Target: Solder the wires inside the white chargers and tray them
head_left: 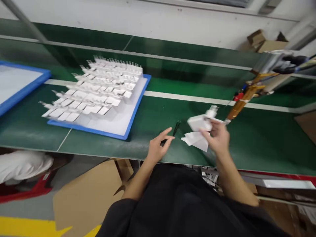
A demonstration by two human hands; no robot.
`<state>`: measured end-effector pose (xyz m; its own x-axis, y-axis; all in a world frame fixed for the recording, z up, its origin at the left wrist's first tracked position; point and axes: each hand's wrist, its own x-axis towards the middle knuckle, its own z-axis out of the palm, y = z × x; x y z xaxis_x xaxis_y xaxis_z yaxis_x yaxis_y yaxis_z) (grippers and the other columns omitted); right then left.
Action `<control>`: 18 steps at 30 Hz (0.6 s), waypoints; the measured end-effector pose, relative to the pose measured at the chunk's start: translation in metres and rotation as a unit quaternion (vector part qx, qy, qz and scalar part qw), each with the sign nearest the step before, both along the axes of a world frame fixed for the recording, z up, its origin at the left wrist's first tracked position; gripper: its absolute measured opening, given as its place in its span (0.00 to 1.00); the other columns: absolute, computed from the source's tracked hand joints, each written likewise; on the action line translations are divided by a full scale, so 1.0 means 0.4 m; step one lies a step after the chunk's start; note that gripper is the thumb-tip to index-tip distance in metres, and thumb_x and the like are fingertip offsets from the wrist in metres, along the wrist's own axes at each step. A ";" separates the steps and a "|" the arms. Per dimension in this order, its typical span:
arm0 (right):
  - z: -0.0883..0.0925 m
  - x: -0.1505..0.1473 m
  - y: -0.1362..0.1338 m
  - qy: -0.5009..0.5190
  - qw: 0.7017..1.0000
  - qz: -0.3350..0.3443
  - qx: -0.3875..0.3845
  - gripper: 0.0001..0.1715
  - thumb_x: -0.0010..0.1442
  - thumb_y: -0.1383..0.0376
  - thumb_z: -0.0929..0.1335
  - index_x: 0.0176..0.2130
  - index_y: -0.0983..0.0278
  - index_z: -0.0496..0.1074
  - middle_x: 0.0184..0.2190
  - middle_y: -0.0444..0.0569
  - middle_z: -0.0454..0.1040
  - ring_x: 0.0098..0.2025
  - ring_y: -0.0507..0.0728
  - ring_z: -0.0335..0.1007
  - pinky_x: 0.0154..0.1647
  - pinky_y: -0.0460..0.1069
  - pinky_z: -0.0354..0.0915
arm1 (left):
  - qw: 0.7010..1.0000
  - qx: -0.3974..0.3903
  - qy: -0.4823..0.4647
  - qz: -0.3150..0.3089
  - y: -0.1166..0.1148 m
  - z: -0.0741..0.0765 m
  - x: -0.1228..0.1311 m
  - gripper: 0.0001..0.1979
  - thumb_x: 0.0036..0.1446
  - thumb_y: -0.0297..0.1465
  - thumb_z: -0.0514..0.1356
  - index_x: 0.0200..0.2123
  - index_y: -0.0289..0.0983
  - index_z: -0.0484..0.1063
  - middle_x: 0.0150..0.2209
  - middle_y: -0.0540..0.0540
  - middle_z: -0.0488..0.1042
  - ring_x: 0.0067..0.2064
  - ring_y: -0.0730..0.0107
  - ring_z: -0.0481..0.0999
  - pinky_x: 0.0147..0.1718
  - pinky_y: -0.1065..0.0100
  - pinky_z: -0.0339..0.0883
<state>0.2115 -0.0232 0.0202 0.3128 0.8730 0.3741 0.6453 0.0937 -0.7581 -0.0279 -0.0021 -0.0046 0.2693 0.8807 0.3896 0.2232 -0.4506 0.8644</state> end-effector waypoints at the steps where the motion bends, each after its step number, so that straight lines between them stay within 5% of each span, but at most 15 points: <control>1: -0.002 -0.021 0.001 0.002 1.000 0.002 -0.015 0.25 0.58 0.53 0.70 0.49 0.65 0.67 0.40 0.49 0.74 0.37 0.53 0.73 0.39 0.51 0.74 | 1.000 -0.006 0.010 0.010 0.008 -0.004 -0.001 0.19 0.64 0.31 0.57 0.58 0.43 0.66 0.40 0.50 0.81 0.45 0.69 0.80 0.52 0.64 0.71; 6: -0.018 -0.162 0.073 -0.007 0.989 0.109 -0.096 0.20 0.56 0.56 0.70 0.46 0.62 0.68 0.37 0.49 0.77 0.35 0.56 0.76 0.39 0.53 0.76 | 0.995 -0.006 0.084 0.061 0.025 -0.022 -0.005 0.26 0.60 0.35 0.61 0.60 0.41 0.61 0.58 0.40 0.69 0.57 0.60 0.71 0.55 0.57 0.68; 10: 0.019 -0.146 0.053 0.013 0.985 0.152 -0.084 0.19 0.57 0.56 0.70 0.48 0.60 0.70 0.41 0.48 0.78 0.39 0.54 0.78 0.44 0.51 0.76 | 0.987 -0.013 0.145 0.062 0.021 -0.021 0.001 0.38 0.55 0.40 0.65 0.65 0.41 0.51 0.60 0.36 0.65 0.62 0.53 0.65 0.58 0.51 0.63; 13: 0.084 -0.048 0.021 0.011 0.986 -0.035 0.163 0.09 0.59 0.64 0.69 0.42 0.54 0.74 0.35 0.45 0.77 0.37 0.54 0.76 0.42 0.53 0.73 | 0.981 -0.046 0.175 0.069 0.025 -0.008 0.015 0.46 0.52 0.43 0.67 0.66 0.41 0.46 0.60 0.34 0.64 0.61 0.50 0.65 0.57 0.50 0.63; 15: 0.117 0.035 0.012 0.020 0.910 -0.186 0.371 0.16 0.56 0.67 0.69 0.43 0.49 0.74 0.38 0.45 0.73 0.38 0.54 0.74 0.43 0.54 0.71 | 0.977 -0.066 0.187 0.075 0.040 0.006 0.026 0.48 0.51 0.44 0.68 0.66 0.41 0.45 0.59 0.34 0.65 0.59 0.49 0.67 0.55 0.49 0.64; 16: 0.125 0.076 0.012 0.005 0.887 -0.226 0.403 0.22 0.51 0.69 0.72 0.44 0.47 0.74 0.43 0.47 0.73 0.44 0.55 0.73 0.46 0.54 0.69 | 0.975 -0.074 0.194 0.080 0.050 0.014 0.030 0.47 0.51 0.43 0.68 0.66 0.40 0.45 0.57 0.35 0.67 0.57 0.49 0.69 0.54 0.49 0.64; 18: 0.123 0.154 0.020 0.047 0.900 -0.250 0.354 0.37 0.44 0.73 0.74 0.51 0.45 0.72 0.53 0.48 0.70 0.56 0.58 0.68 0.54 0.55 0.66 | 0.970 -0.082 0.215 0.082 0.074 0.031 0.029 0.41 0.51 0.40 0.67 0.63 0.40 0.51 0.52 0.37 0.71 0.53 0.50 0.72 0.51 0.50 0.65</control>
